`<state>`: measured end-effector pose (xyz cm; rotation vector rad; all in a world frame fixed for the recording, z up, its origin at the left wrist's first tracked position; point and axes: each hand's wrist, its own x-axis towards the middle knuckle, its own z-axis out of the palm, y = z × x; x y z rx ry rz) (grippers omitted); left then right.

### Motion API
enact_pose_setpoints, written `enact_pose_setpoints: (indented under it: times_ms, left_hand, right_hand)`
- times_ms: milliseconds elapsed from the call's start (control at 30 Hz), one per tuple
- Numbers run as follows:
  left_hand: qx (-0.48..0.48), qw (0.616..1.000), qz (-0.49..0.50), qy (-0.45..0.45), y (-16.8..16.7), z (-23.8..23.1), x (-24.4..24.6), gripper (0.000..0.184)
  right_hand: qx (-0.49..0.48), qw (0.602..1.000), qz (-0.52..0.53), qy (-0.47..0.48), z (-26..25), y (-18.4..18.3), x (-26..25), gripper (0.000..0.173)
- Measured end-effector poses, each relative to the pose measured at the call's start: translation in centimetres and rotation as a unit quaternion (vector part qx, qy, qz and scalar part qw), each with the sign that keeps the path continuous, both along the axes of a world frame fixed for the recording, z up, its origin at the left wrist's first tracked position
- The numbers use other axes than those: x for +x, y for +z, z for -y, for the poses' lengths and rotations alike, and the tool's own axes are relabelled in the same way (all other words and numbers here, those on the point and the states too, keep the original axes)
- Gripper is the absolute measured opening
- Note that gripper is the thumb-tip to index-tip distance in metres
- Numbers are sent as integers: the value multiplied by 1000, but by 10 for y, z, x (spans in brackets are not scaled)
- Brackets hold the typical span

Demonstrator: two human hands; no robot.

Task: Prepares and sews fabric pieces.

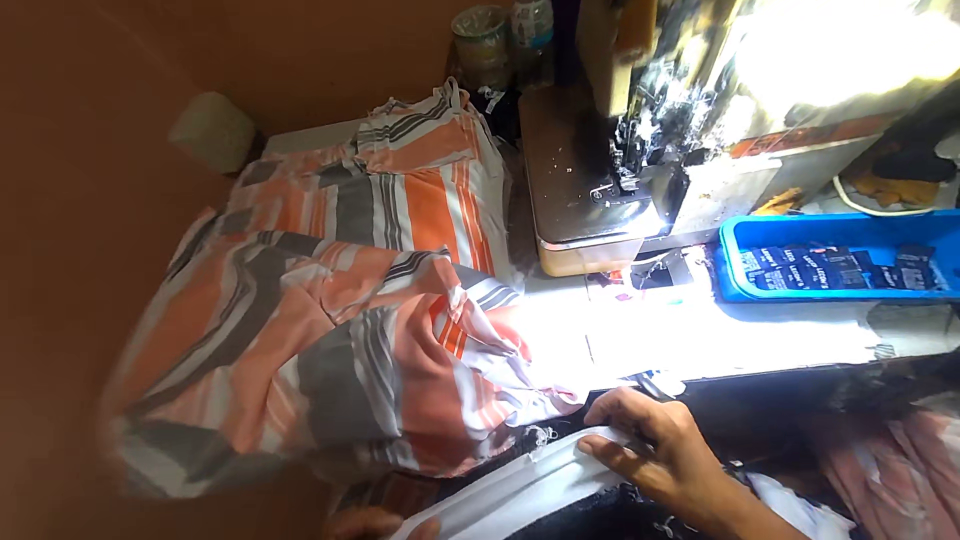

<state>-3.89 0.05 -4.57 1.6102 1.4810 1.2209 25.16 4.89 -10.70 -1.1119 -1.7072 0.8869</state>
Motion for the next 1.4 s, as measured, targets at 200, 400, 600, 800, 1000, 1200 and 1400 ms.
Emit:
enact_pose_setpoints:
  times_ms: [200, 400, 600, 800, 1000, 1200, 1400]
  left_hand:
    - [-23, 976, -164, -140, 29, -36, -13, 28]
    - [68, 957, -250, -131, 53, -108, -5, 31]
    - [-49, 919, -363, -145, 35, -181, 0, 22]
    - [101, 912, -394, -44, 51, -152, 2, 31]
    - [186, 940, -286, -17, 87, -108, -8, 30]
    - [185, 956, -229, 6, 79, -100, -10, 30]
    - [69, 960, -257, -85, 82, -98, -7, 35]
  right_hand:
    - [18, 998, 11, -51, -5, -9, -16, 27]
    - [71, 995, 25, -73, -25, 2, -34, 23]
    - [-54, 997, 49, 4, -42, 12, -50, 14]
    - [24, 999, 5, -22, -35, -2, -48, 18]
    - [138, 989, -32, -52, -37, 7, -50, 18]
    - [175, 979, -36, -96, -41, 13, -48, 21]
    - [160, 982, -41, -88, -42, 14, -40, 19]
